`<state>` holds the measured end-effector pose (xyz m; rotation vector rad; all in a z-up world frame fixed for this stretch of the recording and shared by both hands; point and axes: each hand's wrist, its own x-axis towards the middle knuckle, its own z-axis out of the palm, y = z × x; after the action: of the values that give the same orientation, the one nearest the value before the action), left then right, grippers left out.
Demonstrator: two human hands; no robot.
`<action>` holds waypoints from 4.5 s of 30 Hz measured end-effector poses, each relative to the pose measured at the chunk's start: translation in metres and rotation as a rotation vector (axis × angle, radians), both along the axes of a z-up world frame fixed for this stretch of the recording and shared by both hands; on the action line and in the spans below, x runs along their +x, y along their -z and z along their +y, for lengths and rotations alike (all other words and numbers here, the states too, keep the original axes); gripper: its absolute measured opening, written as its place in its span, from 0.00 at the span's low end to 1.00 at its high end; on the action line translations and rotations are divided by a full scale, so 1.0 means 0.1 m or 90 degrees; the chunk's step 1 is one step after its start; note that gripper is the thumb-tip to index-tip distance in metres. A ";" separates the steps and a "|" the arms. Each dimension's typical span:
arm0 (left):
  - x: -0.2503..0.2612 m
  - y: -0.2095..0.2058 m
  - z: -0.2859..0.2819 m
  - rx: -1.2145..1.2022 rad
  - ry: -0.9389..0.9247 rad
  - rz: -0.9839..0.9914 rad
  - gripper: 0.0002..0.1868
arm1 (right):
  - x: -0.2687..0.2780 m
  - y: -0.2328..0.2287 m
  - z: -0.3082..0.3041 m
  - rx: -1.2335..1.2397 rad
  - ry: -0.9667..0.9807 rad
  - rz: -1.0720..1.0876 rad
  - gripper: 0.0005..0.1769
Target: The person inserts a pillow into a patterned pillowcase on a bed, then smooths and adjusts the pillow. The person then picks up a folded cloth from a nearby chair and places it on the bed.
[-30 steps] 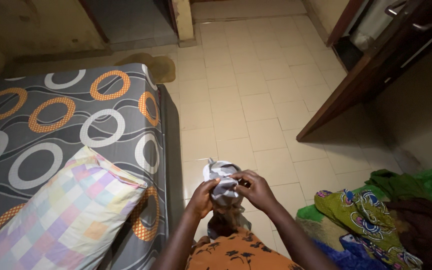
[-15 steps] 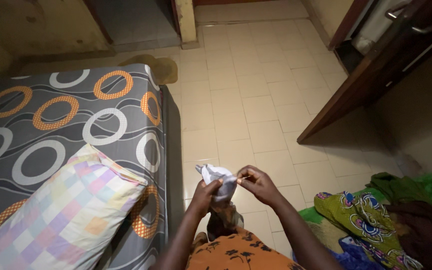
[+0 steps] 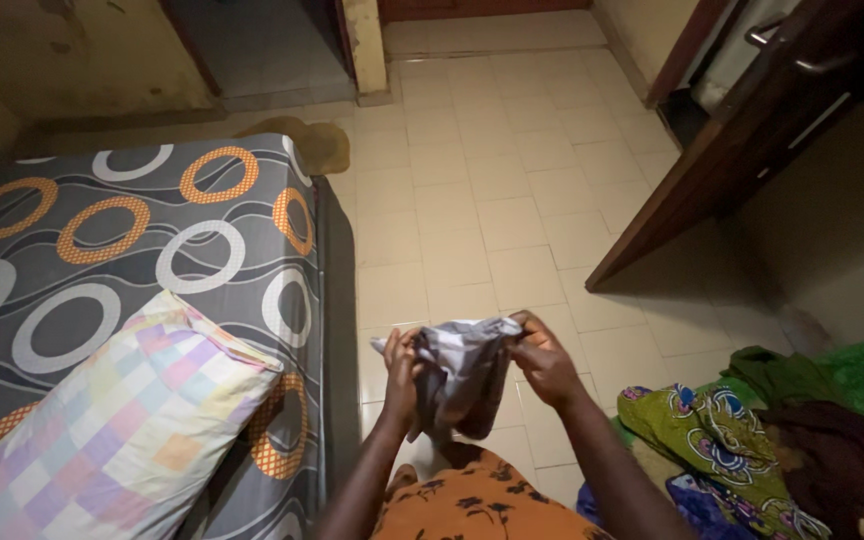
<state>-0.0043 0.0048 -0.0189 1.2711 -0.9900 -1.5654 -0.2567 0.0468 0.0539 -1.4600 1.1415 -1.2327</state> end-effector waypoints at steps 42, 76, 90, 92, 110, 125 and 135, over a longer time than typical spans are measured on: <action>-1.24 -0.16 -0.03 -0.007 0.406 0.150 0.19 | -0.62 0.79 0.02 0.392 0.099 0.312 0.16; -0.72 1.23 -0.23 0.127 0.230 -0.132 0.25 | -0.93 0.11 -0.23 0.195 0.072 0.031 0.17; 0.16 1.12 -0.02 -0.194 0.355 -0.637 0.21 | -0.09 -1.13 -0.07 -0.006 -0.015 -0.100 0.37; 0.42 1.11 0.01 -0.113 0.334 -0.639 0.22 | -0.07 -1.28 -0.13 -0.167 -0.049 -0.087 0.36; 2.53 1.12 -0.40 0.036 0.166 -0.332 0.29 | 0.20 -0.74 -1.60 -0.192 0.119 -0.489 0.23; 3.54 0.02 -0.84 -0.010 -0.154 0.522 0.13 | 2.35 -0.86 -2.60 -0.005 0.064 -0.361 0.14; 3.95 -0.61 -0.91 -0.221 -0.181 0.449 0.35 | 3.18 -0.52 -3.83 0.188 -0.139 -0.122 0.10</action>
<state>0.3908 -0.0864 0.0420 0.5184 -0.5576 -1.3832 0.0614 -0.3358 0.1057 -1.1829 0.9608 -0.9829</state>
